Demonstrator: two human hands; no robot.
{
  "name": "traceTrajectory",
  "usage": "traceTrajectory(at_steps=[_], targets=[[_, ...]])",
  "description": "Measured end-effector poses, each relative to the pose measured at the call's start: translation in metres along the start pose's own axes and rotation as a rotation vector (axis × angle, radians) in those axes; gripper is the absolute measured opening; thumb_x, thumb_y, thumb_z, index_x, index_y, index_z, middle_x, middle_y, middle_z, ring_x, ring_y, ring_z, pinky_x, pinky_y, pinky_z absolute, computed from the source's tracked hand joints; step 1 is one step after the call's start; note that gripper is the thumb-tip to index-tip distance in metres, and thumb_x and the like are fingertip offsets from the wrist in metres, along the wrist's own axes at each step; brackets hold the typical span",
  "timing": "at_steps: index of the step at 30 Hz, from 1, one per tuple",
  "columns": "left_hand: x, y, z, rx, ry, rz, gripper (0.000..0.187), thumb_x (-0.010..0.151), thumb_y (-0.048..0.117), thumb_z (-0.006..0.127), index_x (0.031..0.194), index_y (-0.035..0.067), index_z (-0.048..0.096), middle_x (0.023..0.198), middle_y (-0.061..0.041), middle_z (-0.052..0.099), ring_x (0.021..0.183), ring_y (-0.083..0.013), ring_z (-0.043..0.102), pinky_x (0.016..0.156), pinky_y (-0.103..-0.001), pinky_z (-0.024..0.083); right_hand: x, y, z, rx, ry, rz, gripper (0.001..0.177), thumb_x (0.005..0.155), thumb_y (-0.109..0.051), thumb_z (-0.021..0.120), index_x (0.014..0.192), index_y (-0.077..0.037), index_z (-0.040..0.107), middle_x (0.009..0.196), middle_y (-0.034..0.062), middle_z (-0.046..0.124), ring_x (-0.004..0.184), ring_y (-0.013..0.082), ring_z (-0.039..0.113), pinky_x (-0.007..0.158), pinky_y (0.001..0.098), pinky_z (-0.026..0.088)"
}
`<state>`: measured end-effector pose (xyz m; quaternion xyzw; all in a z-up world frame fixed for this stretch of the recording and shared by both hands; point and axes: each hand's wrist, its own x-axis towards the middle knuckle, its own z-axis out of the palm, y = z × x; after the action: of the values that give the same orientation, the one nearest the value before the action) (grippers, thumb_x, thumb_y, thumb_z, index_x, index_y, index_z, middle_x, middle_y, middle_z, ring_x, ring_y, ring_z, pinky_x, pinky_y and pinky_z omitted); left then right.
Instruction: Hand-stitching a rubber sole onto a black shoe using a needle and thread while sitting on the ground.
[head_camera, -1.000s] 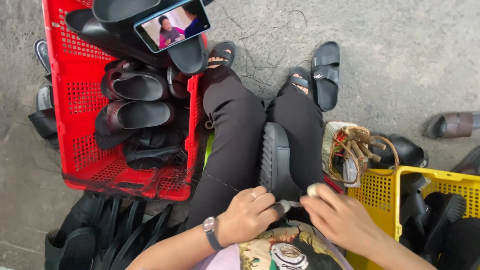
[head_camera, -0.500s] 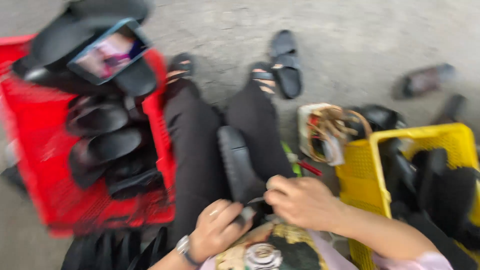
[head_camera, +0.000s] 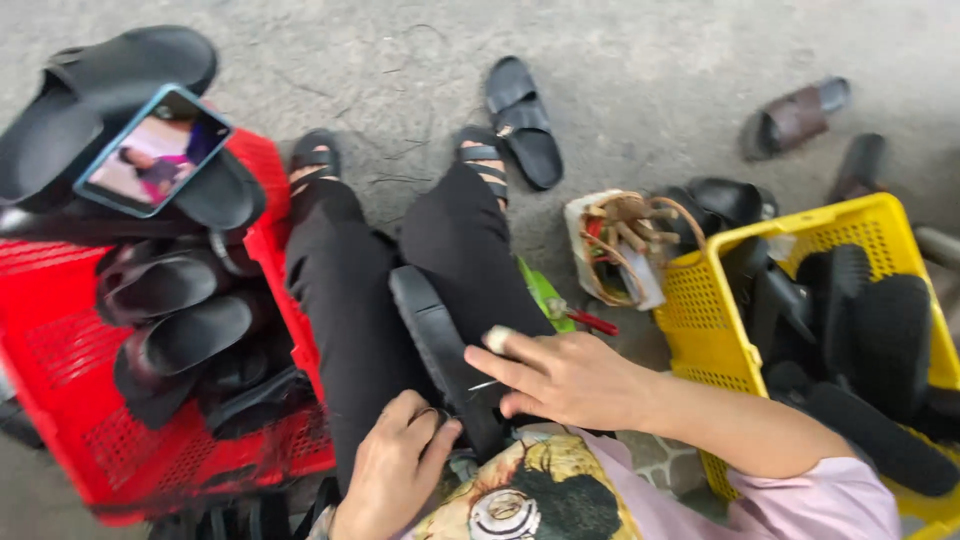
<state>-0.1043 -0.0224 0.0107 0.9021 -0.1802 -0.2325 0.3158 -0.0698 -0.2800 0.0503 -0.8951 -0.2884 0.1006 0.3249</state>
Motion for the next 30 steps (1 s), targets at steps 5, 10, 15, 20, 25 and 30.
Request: traceTrajectory(at_steps=[5, 10, 15, 20, 25, 30], targets=[[0.023, -0.001, -0.042, -1.157, -0.102, 0.014, 0.043, 0.098, 0.027, 0.043, 0.098, -0.008, 0.068, 0.132, -0.012, 0.034, 0.12, -0.0261, 0.043, 0.101, -0.038, 0.041, -0.019, 0.0, 0.02, 0.238, -0.106, 0.029, 0.028, 0.076, -0.01, 0.062, 0.104, -0.009, 0.066, 0.073, 0.0018, 0.071, 0.057, 0.0198, 0.064, 0.046, 0.0303, 0.044], [0.078, -0.021, -0.033, -1.559, 0.06, -0.25, 0.027, 0.093, 0.011, 0.045, 0.094, -0.008, 0.063, 0.072, -0.005, 0.055, 0.055, -0.0072, 0.037, 0.048, -0.02, 0.03, 0.006, 0.007, 0.035, 0.514, -0.052, 0.044, 0.032, 0.066, -0.001, 0.064, 0.097, -0.005, 0.068, 0.054, -0.0036, 0.06, 0.039, 0.0127, 0.053, 0.041, 0.0255, 0.043], [0.087, -0.038, -0.037, -1.784, 0.259, -0.274, 0.022, 0.097, 0.015, 0.052, 0.098, -0.006, 0.059, 0.067, -0.007, 0.053, 0.059, -0.0137, 0.048, 0.058, -0.023, 0.042, 0.006, 0.007, 0.034, 0.43, -0.026, 0.05, 0.034, 0.066, 0.002, 0.064, 0.098, -0.007, 0.067, 0.057, -0.0019, 0.061, 0.043, 0.013, 0.052, 0.047, 0.0243, 0.046], [0.064, -0.024, -0.09, 0.007, 0.55, 0.091, 0.016, 0.078, -0.011, 0.063, 0.087, -0.01, 0.049, 0.127, -0.028, 0.043, 0.108, -0.0404, 0.051, 0.089, -0.042, 0.046, 0.006, -0.007, 0.026, -0.096, -0.134, 0.016, 0.042, 0.079, -0.011, 0.061, 0.121, -0.015, 0.061, 0.091, 0.0027, 0.048, 0.053, 0.0116, 0.046, 0.049, 0.0265, 0.041], [0.029, -0.001, -0.05, -0.353, 0.262, 0.183, 0.068, 0.067, 0.005, 0.078, 0.127, -0.001, 0.047, 0.14, -0.02, 0.04, 0.13, -0.0371, 0.047, 0.104, -0.04, 0.044, 0.014, -0.018, 0.023, -0.247, -0.104, 0.014, 0.044, 0.074, -0.009, 0.061, 0.117, -0.02, 0.064, 0.1, 0.0032, 0.052, 0.055, 0.0127, 0.05, 0.047, 0.027, 0.042], [0.028, -0.004, -0.031, -0.451, 0.119, 0.167, 0.082, 0.065, 0.011, 0.082, 0.133, -0.006, 0.041, 0.145, -0.02, 0.033, 0.13, -0.0347, 0.046, 0.104, -0.036, 0.043, 0.015, -0.019, 0.02, -0.323, -0.146, 0.034, 0.044, 0.073, -0.011, 0.063, 0.115, -0.023, 0.066, 0.101, 0.004, 0.05, 0.053, 0.0118, 0.049, 0.044, 0.0258, 0.042]])
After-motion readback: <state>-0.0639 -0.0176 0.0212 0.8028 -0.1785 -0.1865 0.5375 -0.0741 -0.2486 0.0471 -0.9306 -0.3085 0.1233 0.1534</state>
